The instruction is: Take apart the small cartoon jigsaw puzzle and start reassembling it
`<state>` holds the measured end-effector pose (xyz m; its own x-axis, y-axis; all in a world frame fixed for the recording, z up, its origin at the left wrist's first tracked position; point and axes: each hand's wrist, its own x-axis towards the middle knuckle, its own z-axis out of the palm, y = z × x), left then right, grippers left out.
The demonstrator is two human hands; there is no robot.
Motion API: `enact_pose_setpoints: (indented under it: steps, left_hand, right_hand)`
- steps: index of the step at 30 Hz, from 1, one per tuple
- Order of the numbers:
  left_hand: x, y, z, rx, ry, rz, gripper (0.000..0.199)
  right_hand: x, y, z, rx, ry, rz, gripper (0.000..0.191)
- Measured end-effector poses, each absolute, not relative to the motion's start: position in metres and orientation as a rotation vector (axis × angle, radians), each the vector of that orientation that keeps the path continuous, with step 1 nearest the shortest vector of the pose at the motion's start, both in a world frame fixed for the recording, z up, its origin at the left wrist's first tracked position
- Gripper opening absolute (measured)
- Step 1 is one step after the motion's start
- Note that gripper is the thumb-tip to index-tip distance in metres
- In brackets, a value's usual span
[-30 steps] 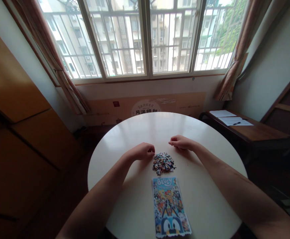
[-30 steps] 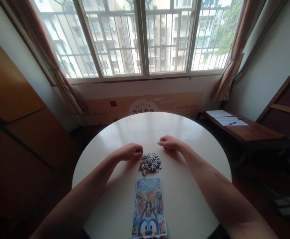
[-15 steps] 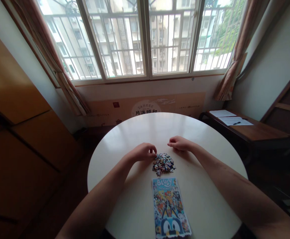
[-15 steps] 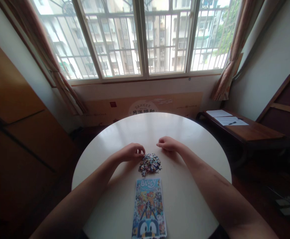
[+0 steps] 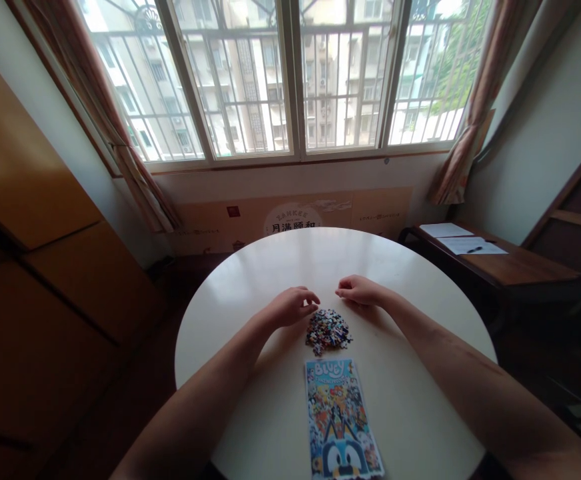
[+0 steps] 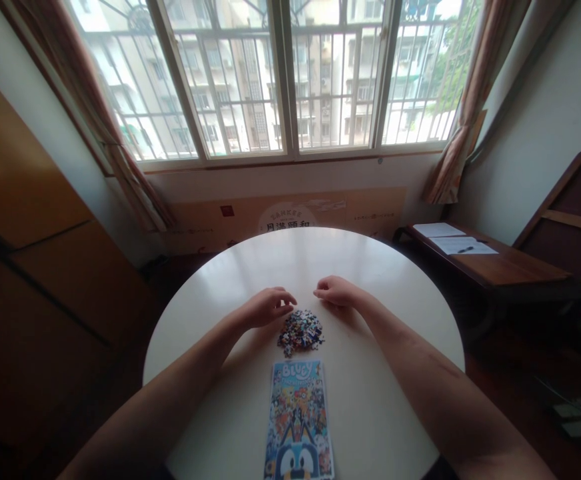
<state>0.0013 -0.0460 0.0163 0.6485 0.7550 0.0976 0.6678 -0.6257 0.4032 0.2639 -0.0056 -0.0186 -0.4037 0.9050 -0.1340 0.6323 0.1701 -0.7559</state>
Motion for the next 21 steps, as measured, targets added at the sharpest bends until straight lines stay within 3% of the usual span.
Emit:
enact_pose_setpoints:
  steps: [21]
  left_hand:
    - [0.015,-0.047,0.003,2.526,1.199,0.457,0.014]
  right_hand:
    - [0.259,-0.012,-0.012,-1.555,-2.191,0.984,0.028]
